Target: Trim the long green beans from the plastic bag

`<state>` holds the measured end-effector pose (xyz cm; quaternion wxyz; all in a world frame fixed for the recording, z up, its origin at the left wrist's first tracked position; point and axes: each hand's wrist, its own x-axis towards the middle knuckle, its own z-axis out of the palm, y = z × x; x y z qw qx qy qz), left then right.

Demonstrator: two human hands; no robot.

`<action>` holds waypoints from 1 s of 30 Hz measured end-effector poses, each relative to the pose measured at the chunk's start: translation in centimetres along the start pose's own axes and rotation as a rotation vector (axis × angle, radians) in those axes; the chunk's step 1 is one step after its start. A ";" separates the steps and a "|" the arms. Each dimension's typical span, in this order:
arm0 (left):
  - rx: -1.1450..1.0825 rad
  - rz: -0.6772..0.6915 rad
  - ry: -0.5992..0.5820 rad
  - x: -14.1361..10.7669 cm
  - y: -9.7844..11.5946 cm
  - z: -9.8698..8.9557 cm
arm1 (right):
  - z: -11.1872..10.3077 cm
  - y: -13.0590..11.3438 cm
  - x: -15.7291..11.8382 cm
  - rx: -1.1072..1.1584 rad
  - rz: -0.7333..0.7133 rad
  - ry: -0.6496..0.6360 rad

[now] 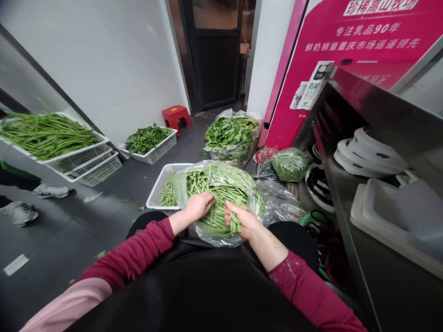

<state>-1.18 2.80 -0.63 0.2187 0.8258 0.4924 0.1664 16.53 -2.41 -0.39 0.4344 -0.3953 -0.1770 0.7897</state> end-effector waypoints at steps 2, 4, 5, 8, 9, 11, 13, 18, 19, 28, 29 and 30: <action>0.143 -0.080 -0.007 0.4 -1.0 -0.2 | -0.8 -0.6 0.4 0.018 -0.039 0.095; 0.219 -0.203 -0.017 0.2 -1.3 0.3 | -2.0 -0.8 0.9 0.038 -0.034 0.172; 0.241 -0.271 -0.045 -0.1 -1.3 0.8 | -2.5 -0.7 1.3 0.044 -0.030 0.196; 0.259 -0.384 -0.184 -1.3 -0.7 2.8 | -3.4 0.6 2.3 0.024 -0.028 0.220; 0.252 -0.386 -0.206 -1.7 -0.4 3.5 | -3.5 1.2 2.6 0.002 -0.025 0.216; 0.203 -0.398 -0.192 -2.4 0.2 4.5 | -3.2 2.4 3.1 -0.066 -0.011 0.198; 0.078 -0.419 -0.166 -3.0 0.9 4.9 | -2.6 3.2 3.4 -0.152 0.017 0.164; -0.194 -0.259 -0.085 -4.1 3.0 4.3 | -0.8 3.5 3.5 -0.230 -0.099 0.051; -0.204 -0.234 -0.043 -4.2 3.3 4.2 | -0.5 3.4 3.5 -0.220 -0.178 0.044; -0.094 0.184 0.237 -5.6 3.5 3.2 | 0.5 2.3 2.7 -0.074 -0.194 0.080; -0.046 0.311 0.264 -5.6 3.8 2.8 | 0.6 2.3 2.5 -0.050 -0.145 0.074; -0.008 0.430 0.280 -5.6 4.2 2.3 | 0.7 2.4 2.3 -0.030 -0.100 0.067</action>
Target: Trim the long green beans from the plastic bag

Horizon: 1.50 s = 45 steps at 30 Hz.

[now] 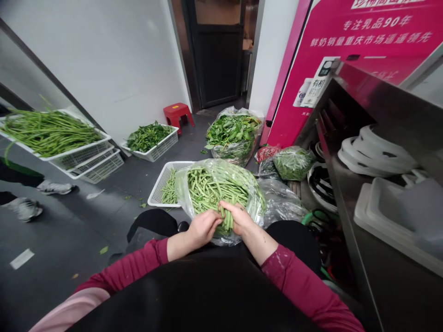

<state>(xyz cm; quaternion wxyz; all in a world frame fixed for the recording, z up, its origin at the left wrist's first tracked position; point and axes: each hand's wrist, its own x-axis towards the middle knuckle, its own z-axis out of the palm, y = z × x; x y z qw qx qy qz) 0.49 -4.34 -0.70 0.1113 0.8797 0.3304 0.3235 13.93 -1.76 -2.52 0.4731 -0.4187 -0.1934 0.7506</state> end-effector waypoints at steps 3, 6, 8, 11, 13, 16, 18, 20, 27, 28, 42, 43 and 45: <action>-0.002 0.142 0.037 1.8 0.4 -1.5 | -0.1 0.1 -0.5 0.022 0.002 0.007; -0.089 -0.165 0.146 3.4 -1.2 -2.5 | -1.0 -0.3 -1.4 -0.014 -0.094 -0.016; -0.258 -0.466 0.131 4.0 -3.1 -2.4 | -1.7 -0.9 -2.3 -0.051 -0.099 -0.100; -0.803 -0.857 -0.113 4.5 -5.6 -1.4 | -2.4 -1.4 -3.7 -0.108 -0.024 -0.291; -1.165 -0.953 -0.256 4.9 -6.1 -0.4 | -2.5 -1.2 -4.4 -0.157 0.050 -0.415; -1.396 -0.924 -0.249 5.5 -5.4 0.7 | -2.5 -0.4 -4.8 -0.149 0.127 -0.502; -1.354 -0.904 -0.129 5.8 -4.7 1.1 | -2.6 0.1 -4.6 -0.074 0.143 -0.460; -1.218 -0.881 0.021 5.8 -4.1 1.2 | -2.7 0.4 -4.1 0.001 0.159 -0.377; -0.819 -0.734 0.252 5.9 -3.5 -0.4 | -2.1 0.0 -3.2 0.112 0.213 -0.178; -0.780 -0.708 0.267 5.7 -3.2 -0.8 | -2.0 -0.1 -3.2 0.125 0.209 -0.180; -1.294 -0.807 -0.172 3.3 -0.9 0.0 | -2.3 0.0 -2.8 0.152 0.379 -0.193; -1.340 -0.822 -0.200 3.2 -1.4 0.2 | -2.1 0.0 -3.1 0.154 0.392 -0.227; -1.447 -0.836 -0.265 2.9 -2.2 0.1 | -2.0 -0.2 -3.4 0.153 0.401 -0.297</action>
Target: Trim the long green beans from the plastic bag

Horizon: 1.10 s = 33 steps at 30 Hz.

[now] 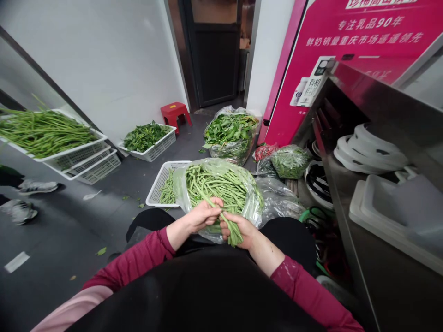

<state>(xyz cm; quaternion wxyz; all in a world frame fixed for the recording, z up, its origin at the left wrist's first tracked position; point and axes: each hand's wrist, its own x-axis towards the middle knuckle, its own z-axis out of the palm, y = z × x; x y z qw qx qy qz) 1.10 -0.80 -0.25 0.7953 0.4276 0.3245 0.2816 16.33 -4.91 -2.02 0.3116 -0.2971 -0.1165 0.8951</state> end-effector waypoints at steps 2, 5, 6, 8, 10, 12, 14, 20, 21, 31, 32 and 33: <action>-0.101 -0.037 -0.035 -0.2 0.3 -0.8 | 0.0 -0.1 -0.2 -0.023 -0.001 -0.057; -0.196 0.004 0.042 0.0 1.0 -2.0 | 0.0 -0.3 -0.4 -0.041 -0.026 -0.089; -0.197 0.031 0.076 0.2 1.2 -2.4 | 0.0 -0.4 -0.5 -0.047 -0.036 -0.091; -0.148 0.081 0.140 0.4 1.8 -2.8 | 0.1 -0.3 -0.4 -0.082 -0.046 -0.093; -0.019 0.150 0.232 0.2 2.4 -2.4 | 0.1 -0.1 -0.2 -0.152 -0.066 -0.070; 0.214 0.290 0.346 -0.8 3.0 -1.1 | -0.2 0.1 0.2 -0.235 -0.139 0.007; 0.503 0.467 0.382 -2.2 3.6 0.7 | -0.7 0.1 0.8 -0.296 -0.257 0.149; 0.759 0.402 0.182 -2.1 3.4 2.5 | -1.9 -1.5 1.7 -0.193 -0.251 0.319; 0.712 0.353 0.202 -1.4 3.1 2.1 | -1.8 -1.7 1.6 -0.168 -0.192 0.252; 0.571 0.324 0.233 -0.5 0.6 1.0 | -0.8 -0.9 0.1 -0.248 -0.179 -0.110; 0.549 0.295 0.234 -0.4 0.5 0.6 | -0.9 -1.0 0.0 -0.270 -0.194 -0.118; 0.562 0.279 0.268 -0.1 0.4 -0.2 | -1.0 -1.1 0.0 -0.277 -0.202 -0.121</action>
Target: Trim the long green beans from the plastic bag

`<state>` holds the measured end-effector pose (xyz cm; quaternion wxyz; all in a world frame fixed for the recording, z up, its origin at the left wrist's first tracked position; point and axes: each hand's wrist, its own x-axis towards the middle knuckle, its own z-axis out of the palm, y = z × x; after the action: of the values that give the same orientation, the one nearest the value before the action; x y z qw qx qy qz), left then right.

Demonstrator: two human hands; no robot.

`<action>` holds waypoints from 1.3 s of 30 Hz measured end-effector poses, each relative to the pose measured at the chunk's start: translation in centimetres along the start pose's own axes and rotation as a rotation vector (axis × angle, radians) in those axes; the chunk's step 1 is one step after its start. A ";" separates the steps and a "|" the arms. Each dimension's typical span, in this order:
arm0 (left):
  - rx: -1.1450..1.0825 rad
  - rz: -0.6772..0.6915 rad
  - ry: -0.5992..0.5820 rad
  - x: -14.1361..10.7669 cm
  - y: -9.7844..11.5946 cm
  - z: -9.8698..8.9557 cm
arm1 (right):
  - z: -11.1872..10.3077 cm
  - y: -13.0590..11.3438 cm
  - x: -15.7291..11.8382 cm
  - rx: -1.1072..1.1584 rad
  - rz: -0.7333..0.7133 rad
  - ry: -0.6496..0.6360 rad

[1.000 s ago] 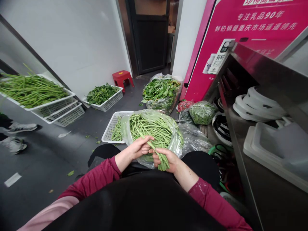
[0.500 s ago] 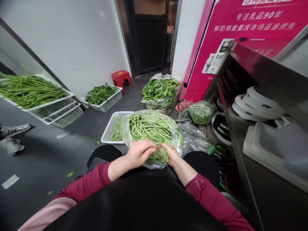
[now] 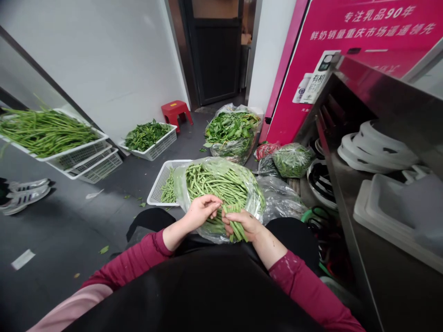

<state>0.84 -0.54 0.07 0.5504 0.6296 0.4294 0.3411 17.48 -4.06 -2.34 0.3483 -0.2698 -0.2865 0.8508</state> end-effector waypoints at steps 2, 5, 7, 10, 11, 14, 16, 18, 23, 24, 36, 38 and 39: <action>0.181 -0.014 0.106 1.1 -1.4 -1.4 | -0.5 -0.3 -0.1 0.031 -0.010 0.034; 0.654 -0.040 0.202 2.8 -3.6 -3.7 | -1.6 -0.6 -0.5 0.165 -0.072 0.207; 0.796 -0.042 0.130 3.2 -4.7 -4.3 | -2.3 -0.7 -0.9 0.225 -0.110 0.299; 0.997 0.097 -0.119 3.0 -5.3 -3.4 | -2.9 -0.5 -1.3 0.191 -0.080 0.301; 1.085 0.148 -0.193 2.9 -5.4 -2.9 | -3.0 -0.3 -1.3 0.175 -0.068 0.307; 1.226 0.203 -0.265 2.9 -5.4 -1.6 | -3.1 0.3 -1.1 0.162 -0.073 0.386; 1.216 0.223 -0.303 3.2 -5.4 -1.4 | -3.2 0.5 -0.9 0.166 -0.077 0.428; 1.172 0.272 -0.364 3.6 -5.3 -1.6 | -3.2 0.6 -0.8 0.172 -0.067 0.457; 1.182 0.274 -0.442 3.6 -5.4 -1.9 | -3.3 0.5 -0.7 0.247 -0.053 0.469; 1.193 0.277 -0.442 3.4 -5.4 -1.8 | -3.4 0.5 -0.6 0.248 -0.056 0.475; 0.996 0.582 -0.133 0.1 0.5 -1.0 | -0.5 -0.3 0.7 0.068 0.063 0.225; 0.859 0.561 -0.048 -0.3 0.4 -0.5 | 0.2 -0.1 0.9 0.032 0.041 0.204; 0.786 0.544 -0.014 -0.6 0.3 -0.3 | 0.4 0.0 1.0 0.002 0.027 0.210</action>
<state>0.41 -1.00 0.47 0.1642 0.8819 0.3415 0.2804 16.58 -3.42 -2.27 0.3652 -0.3609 -0.2442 0.8227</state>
